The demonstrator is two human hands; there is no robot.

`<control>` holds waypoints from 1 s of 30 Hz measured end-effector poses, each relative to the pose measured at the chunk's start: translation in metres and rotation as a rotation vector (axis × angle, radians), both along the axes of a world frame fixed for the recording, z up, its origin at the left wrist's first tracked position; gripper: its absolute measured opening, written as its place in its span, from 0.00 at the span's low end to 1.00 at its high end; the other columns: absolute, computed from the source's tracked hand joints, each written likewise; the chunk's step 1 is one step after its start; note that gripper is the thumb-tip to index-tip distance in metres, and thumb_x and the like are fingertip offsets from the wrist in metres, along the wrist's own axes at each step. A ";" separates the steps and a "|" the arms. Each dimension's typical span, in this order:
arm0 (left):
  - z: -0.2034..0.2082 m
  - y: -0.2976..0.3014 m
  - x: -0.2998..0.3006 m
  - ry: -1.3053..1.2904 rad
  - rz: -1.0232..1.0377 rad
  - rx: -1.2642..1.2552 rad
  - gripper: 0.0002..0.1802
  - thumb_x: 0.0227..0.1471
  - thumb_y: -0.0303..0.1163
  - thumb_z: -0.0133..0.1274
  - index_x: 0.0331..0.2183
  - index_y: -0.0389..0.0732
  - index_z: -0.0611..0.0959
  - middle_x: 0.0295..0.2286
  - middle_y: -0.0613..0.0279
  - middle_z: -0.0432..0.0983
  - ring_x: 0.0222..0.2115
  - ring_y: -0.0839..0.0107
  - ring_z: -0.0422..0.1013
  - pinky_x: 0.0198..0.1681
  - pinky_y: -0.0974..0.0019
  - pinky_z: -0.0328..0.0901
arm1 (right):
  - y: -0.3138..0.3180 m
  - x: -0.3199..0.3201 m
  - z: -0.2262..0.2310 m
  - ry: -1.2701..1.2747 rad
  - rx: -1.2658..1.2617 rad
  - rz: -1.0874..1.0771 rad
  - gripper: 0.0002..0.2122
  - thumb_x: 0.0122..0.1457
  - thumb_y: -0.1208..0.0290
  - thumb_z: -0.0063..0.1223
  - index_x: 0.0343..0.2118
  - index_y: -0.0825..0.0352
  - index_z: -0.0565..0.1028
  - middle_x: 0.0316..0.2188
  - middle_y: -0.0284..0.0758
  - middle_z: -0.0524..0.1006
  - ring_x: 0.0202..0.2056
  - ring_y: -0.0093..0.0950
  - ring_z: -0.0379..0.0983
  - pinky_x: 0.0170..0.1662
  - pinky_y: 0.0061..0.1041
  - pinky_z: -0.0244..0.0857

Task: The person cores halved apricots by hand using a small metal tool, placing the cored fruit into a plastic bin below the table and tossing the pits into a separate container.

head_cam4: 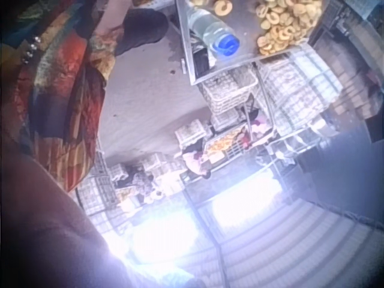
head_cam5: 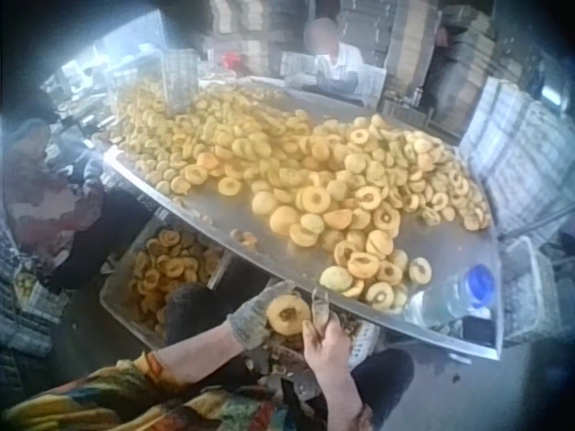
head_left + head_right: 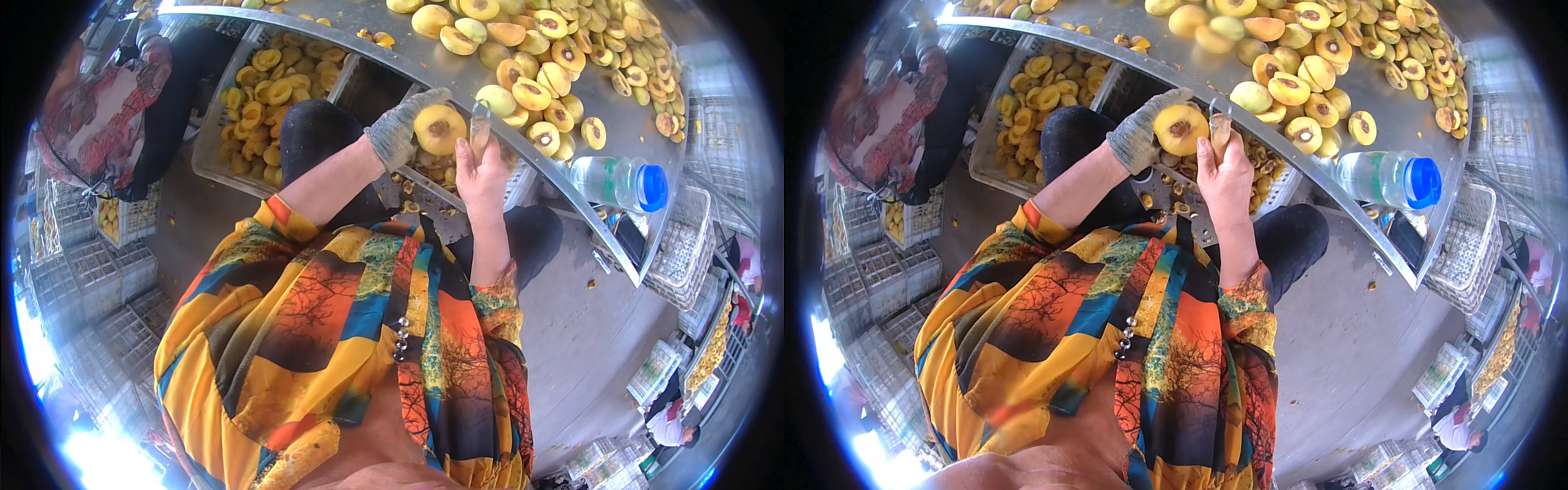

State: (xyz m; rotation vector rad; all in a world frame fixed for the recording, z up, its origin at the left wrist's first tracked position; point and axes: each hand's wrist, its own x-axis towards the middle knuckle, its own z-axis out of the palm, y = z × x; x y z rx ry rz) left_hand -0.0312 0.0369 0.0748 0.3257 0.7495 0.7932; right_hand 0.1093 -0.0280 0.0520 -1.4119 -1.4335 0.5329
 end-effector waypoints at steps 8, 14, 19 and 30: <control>0.000 -0.008 0.012 0.056 0.152 0.098 0.19 0.51 0.24 0.44 0.47 0.39 0.69 0.41 0.58 0.68 0.41 0.71 0.67 0.46 0.69 0.63 | -0.036 -0.020 0.004 -0.196 -0.215 0.003 0.13 0.51 0.67 0.52 0.34 0.69 0.65 0.20 0.47 0.72 0.24 0.46 0.71 0.25 0.36 0.65; -0.041 -0.022 0.017 0.617 0.167 1.018 0.17 0.48 0.23 0.47 0.43 0.38 0.72 0.39 0.57 0.70 0.38 0.71 0.69 0.43 0.72 0.64 | -0.038 -0.028 0.004 -0.139 -0.343 -0.065 0.13 0.52 0.66 0.50 0.32 0.71 0.64 0.22 0.52 0.72 0.29 0.51 0.69 0.29 0.41 0.64; -0.047 -0.025 0.023 0.659 0.175 0.912 0.13 0.49 0.28 0.47 0.39 0.37 0.75 0.34 0.58 0.74 0.35 0.73 0.70 0.38 0.72 0.65 | -0.046 -0.037 -0.002 -0.110 -0.390 -0.027 0.13 0.49 0.72 0.49 0.32 0.74 0.61 0.19 0.55 0.70 0.26 0.51 0.69 0.28 0.41 0.65; -0.031 0.004 0.009 0.120 -0.108 0.118 0.13 0.49 0.26 0.46 0.40 0.35 0.75 0.33 0.58 0.74 0.34 0.68 0.71 0.39 0.70 0.67 | -0.041 -0.032 -0.007 0.071 -0.625 0.091 0.13 0.47 0.74 0.48 0.34 0.73 0.63 0.23 0.53 0.71 0.29 0.49 0.70 0.32 0.37 0.65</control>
